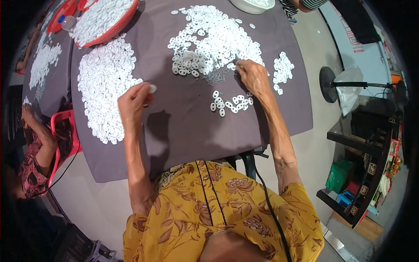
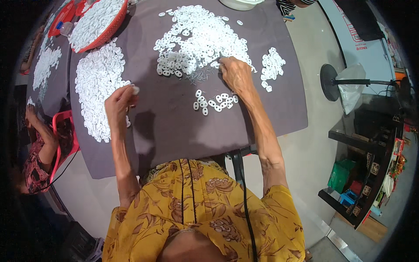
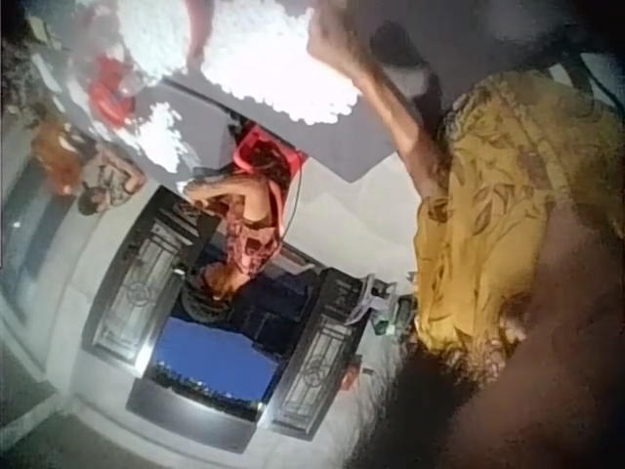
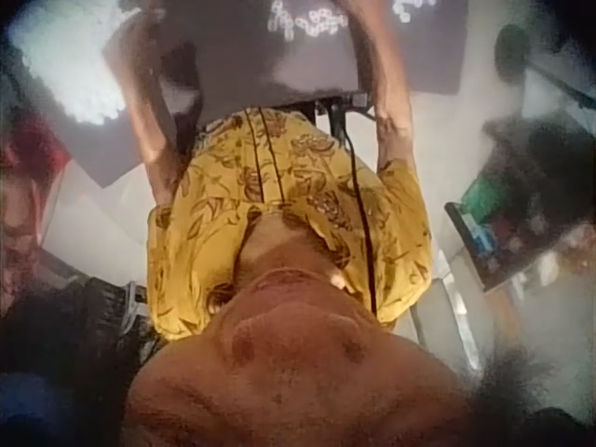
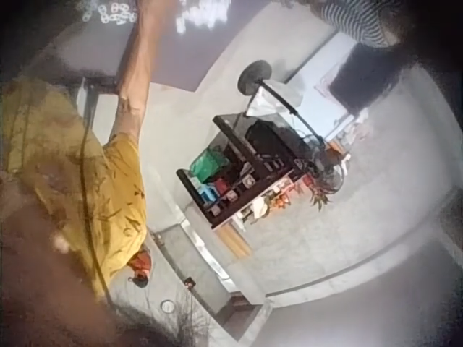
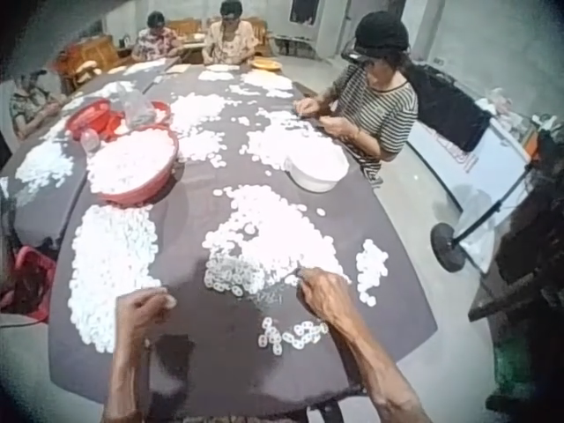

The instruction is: The person sorts small white circular plastic parts by hand, inspecting them on a table.

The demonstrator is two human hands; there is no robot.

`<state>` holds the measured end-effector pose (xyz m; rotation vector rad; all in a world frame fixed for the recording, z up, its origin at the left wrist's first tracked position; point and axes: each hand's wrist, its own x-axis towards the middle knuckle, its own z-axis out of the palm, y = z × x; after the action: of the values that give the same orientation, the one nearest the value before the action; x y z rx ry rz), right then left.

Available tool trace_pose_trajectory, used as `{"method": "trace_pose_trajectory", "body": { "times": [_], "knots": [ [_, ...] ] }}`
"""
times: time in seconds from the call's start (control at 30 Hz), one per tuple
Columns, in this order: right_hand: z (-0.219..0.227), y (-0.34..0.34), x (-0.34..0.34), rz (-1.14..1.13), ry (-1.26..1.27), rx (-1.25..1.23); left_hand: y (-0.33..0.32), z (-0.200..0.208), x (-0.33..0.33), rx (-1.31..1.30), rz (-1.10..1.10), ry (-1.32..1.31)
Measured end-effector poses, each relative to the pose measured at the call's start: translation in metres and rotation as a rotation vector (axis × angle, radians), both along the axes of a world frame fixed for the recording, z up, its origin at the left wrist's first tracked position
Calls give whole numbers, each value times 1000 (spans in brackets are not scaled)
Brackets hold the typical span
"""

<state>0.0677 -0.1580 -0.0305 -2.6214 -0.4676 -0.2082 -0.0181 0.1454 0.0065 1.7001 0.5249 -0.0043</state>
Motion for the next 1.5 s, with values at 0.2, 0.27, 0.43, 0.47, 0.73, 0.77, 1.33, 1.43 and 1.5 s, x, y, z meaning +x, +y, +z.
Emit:
{"method": "trace_pose_trajectory", "body": {
  "times": [0.2,0.27,0.43,0.47,0.73,0.77,1.33,1.43,1.5],
  "knots": [
    [2,-3,-13,74,113,-18,49,-13,-37,746,19,-128],
    [6,-1,-19,105,127,-5,42,-6,-35,773,57,-134],
    [12,2,-33,308,175,-57,-17,-11,-12,609,-157,-386],
    [15,3,-35,302,163,-71,-33,-14,-4,617,-244,-414],
    [19,0,-40,391,191,44,-121,-39,11,95,-510,-223],
    [28,3,-48,396,223,161,-123,-42,10,-115,-528,-86],
    [15,17,-62,40,417,629,-107,-34,15,-534,-422,96],
    [19,9,-54,-75,413,564,-91,-43,30,121,-235,-259],
    [13,6,-53,-60,382,472,-85,-51,39,507,-224,-420]
  ]
}}
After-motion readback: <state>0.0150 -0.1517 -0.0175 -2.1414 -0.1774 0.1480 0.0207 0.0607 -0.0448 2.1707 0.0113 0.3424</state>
